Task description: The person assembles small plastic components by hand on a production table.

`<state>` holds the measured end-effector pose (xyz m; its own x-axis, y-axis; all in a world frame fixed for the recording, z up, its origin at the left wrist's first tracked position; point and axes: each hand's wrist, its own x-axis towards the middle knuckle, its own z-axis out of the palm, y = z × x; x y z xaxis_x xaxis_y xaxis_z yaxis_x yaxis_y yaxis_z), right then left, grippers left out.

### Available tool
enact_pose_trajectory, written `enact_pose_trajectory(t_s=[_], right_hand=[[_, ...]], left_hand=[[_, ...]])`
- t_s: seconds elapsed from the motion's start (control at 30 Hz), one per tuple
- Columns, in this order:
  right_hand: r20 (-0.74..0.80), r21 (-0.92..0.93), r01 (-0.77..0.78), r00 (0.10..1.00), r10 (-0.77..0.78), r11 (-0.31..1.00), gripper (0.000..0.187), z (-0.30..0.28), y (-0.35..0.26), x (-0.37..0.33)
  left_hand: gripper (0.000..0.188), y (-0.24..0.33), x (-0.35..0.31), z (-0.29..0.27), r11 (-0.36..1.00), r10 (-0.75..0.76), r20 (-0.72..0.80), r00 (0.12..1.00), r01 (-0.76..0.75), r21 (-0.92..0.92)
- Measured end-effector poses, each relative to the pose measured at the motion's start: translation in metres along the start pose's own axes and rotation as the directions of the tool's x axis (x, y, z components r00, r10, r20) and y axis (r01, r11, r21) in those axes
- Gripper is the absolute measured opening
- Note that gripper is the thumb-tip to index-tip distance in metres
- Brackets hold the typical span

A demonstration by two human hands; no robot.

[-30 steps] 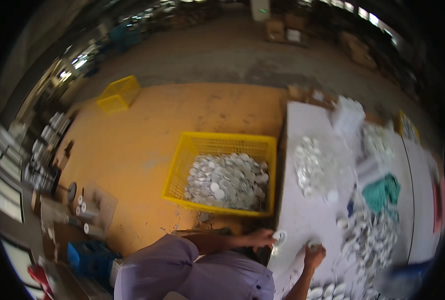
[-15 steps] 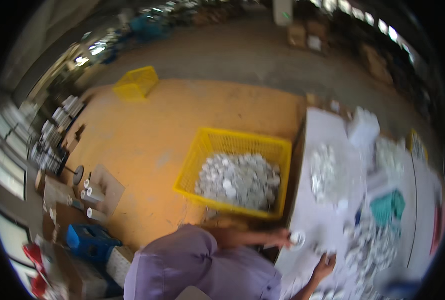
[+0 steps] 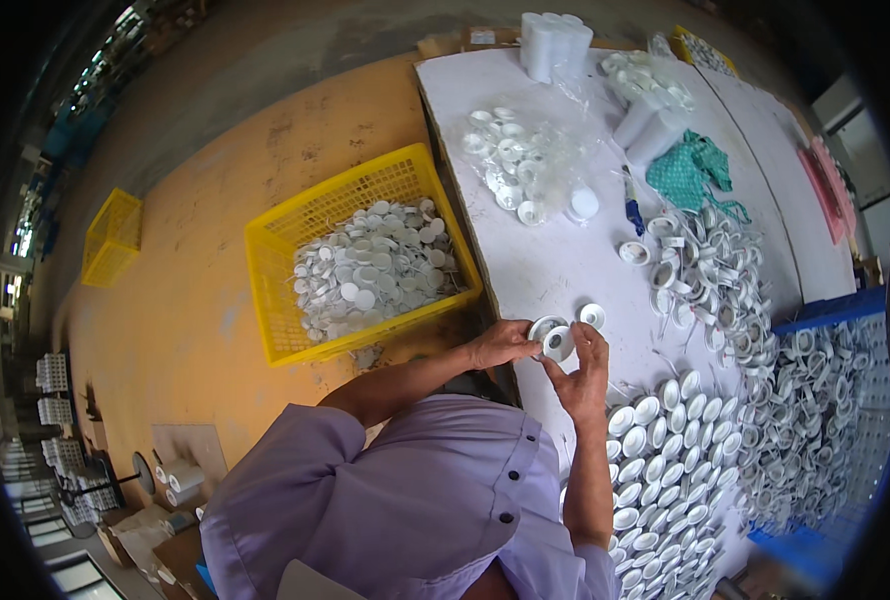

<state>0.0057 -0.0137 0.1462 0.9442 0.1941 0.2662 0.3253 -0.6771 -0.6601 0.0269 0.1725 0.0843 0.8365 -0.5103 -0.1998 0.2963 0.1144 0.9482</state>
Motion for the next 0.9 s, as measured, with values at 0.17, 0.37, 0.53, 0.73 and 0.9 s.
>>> enact_pose_trajectory(t_s=[0.17, 0.37, 0.53, 0.73, 0.9], right_hand=[[0.063, -0.079, -0.033, 0.997, 0.038, 0.996, 0.065, -0.002, -0.01, 0.0], [0.048, -0.097, -0.068, 0.996, 0.073, 0.993, 0.07, 0.0, -0.009, -0.001], [0.001, -0.008, -0.073, 0.997, 0.073, 0.997, 0.07, 0.005, -0.003, -0.004], [-0.066, 0.402, -0.352, 0.91, 0.41, 0.845, 0.053, 0.013, 0.019, -0.022], [0.034, 0.439, -0.523, 0.822, 0.568, 0.731, 0.034, 0.02, 0.021, -0.022]], left_hand=[[0.032, -0.006, 0.003, 0.005, 0.999, -0.033, 0.036, 0.999, 0.034, -0.012], [0.034, -0.01, 0.008, 0.004, 0.999, 0.007, 0.069, 0.998, -0.005, -0.034], [0.03, -0.012, 0.007, 0.005, 0.996, -0.006, 0.055, 0.998, 0.011, -0.093], [0.025, -0.007, 0.008, 0.005, 0.998, -0.046, 0.036, 0.998, 0.044, 0.044], [0.027, -0.004, 0.008, 0.02, 0.994, 0.09, -0.016, 0.996, -0.089, 0.057]])
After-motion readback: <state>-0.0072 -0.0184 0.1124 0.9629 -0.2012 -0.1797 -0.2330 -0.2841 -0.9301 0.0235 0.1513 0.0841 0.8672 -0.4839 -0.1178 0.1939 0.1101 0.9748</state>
